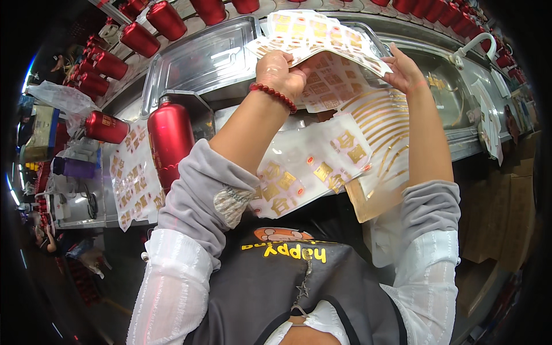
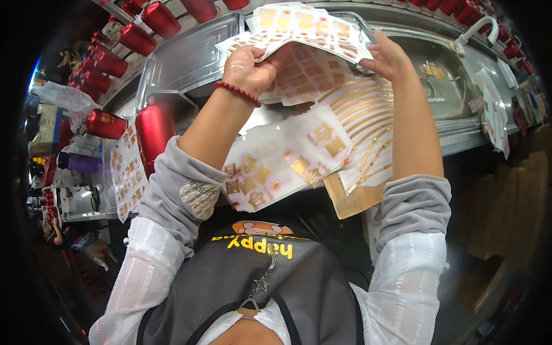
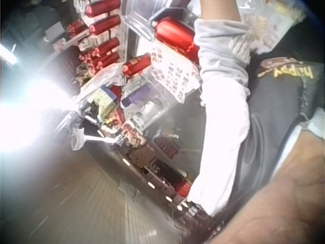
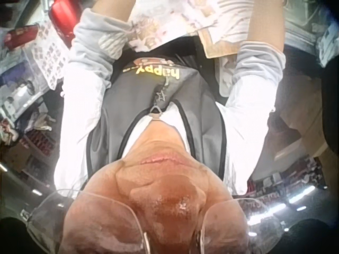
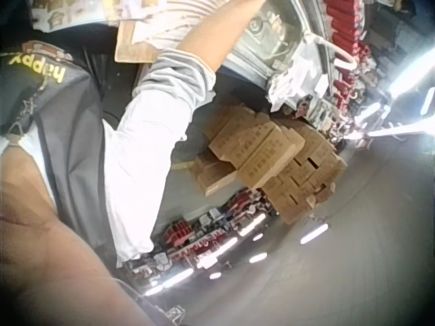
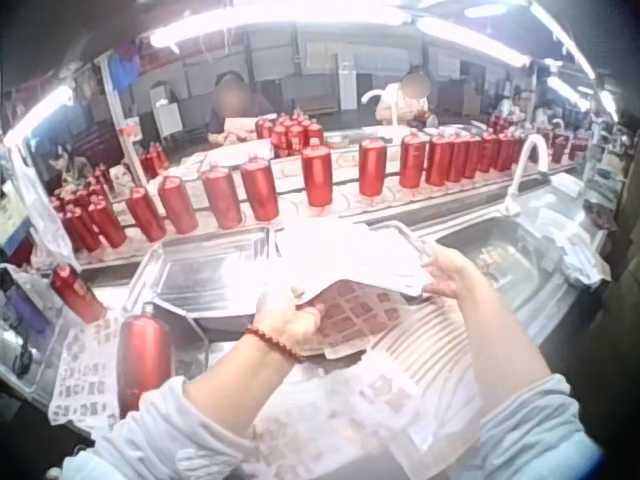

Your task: The person separates sheets of printed labels and applies them to red cans on a metal workbench. The person handles the label sheets by hand, peels off individual labels, and smooths them onto the can surface.

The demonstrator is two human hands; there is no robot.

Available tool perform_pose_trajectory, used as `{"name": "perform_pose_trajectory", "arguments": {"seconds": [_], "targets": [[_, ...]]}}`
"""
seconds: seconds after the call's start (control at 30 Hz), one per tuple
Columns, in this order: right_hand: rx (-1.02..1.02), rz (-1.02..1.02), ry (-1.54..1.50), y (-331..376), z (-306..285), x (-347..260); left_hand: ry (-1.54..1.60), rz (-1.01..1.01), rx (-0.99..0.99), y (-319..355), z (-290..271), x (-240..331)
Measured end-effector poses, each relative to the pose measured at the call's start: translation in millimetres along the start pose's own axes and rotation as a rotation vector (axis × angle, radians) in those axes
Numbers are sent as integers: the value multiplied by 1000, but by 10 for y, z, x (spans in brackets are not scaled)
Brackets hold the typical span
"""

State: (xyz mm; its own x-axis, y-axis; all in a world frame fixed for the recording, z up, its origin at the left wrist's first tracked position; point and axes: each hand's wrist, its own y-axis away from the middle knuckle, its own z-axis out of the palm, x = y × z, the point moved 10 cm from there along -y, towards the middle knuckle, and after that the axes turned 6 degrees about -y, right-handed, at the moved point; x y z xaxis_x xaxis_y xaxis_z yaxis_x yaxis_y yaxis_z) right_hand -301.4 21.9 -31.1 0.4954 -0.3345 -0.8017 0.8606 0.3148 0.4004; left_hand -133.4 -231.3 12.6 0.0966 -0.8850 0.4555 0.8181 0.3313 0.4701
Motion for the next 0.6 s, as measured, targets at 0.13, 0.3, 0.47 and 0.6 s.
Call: {"name": "perform_pose_trajectory", "arguments": {"seconds": [0.13, 0.3, 0.47, 0.6], "targets": [[79, 151, -202, -49, 334, 193, -56, 44, 14, 103, -24, 254], [-59, 170, -295, -335, 281, 256, -249, 64, -229, 100, 198, 755], [-155, 41, -207, 242, 1019, 164, -699, 156, -282, 57, 250, 1797], [-245, 9, -223, 549, 1941, 431, -669, -176, -594, -639, -193, 2887]]}}
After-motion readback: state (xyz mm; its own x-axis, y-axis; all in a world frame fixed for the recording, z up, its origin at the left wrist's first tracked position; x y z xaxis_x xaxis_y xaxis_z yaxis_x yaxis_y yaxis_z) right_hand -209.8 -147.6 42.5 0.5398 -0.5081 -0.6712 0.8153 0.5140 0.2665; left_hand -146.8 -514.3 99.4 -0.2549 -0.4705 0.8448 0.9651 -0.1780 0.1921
